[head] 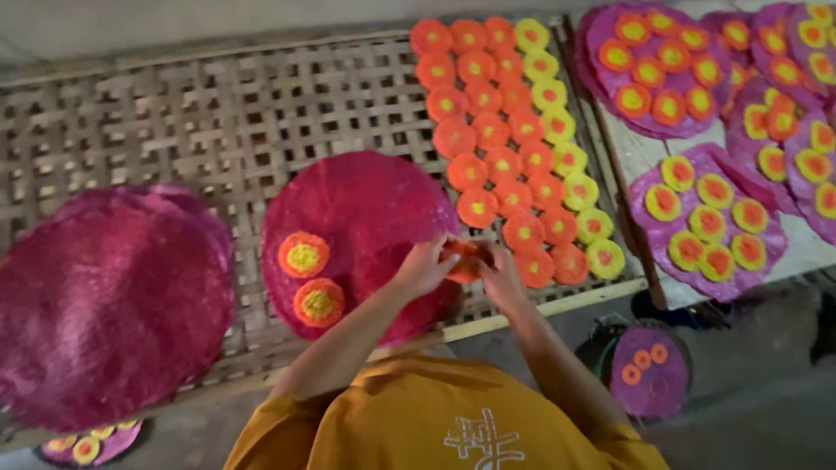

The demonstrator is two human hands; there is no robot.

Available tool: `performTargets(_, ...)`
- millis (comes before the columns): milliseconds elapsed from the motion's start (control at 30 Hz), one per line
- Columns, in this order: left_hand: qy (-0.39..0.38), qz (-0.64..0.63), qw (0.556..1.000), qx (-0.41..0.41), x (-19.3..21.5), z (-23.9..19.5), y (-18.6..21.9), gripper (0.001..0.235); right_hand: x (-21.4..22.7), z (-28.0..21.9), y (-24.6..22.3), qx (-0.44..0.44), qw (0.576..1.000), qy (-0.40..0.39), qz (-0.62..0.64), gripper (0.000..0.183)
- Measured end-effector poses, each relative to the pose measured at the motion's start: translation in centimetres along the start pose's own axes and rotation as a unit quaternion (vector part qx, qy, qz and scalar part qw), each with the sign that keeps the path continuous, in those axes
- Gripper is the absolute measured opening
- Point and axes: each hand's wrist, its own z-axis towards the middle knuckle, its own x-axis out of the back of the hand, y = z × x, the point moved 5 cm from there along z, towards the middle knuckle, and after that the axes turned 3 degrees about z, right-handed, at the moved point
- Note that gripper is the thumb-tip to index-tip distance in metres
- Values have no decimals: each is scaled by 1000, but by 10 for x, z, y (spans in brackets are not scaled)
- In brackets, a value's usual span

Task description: The person attaches small yellow and orange circular paper ornaments onto larger circular pink bases by hand on a woven wooden surface.

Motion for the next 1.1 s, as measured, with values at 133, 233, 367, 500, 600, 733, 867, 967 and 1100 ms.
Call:
performTargets(133, 66, 82, 991, -87, -29, 38, 11, 29, 34, 5, -30, 98, 960, 120, -234, 21)
performTargets(233, 22, 185, 982, 5, -37, 56, 17, 37, 42, 10, -40, 84, 955, 141, -245, 20)
performTargets(367, 24, 235, 972, 6, -33, 66, 33, 35, 38, 19, -48, 77, 935, 142, -317, 27)
performTargets(500, 92, 216, 971, -40, -15, 63, 44, 36, 30, 18, -69, 133, 909, 179, -352, 39)
performTargets(600, 162, 237, 957, -43, 28, 45, 39, 26, 15, 10, -96, 199, 881, 200, -379, 44)
performTargets(733, 195, 343, 919, 13, 123, -27, 2, 48, -49, -1, -125, 291, 905, 80, -299, 40)
performTargets(867, 200, 493, 846, -14, 180, -93, -15, 47, -137, -2, -143, 331, 902, -93, -262, 35)
performTargets(967, 88, 534, 837, 81, 194, -110, -23, 50, -179, -2, -149, 296, 896, -158, -292, 40)
performTargets(1100, 93, 532, 839, 64, 212, -131, -4, 24, -203, -3, -145, 275, 874, -168, -362, 46)
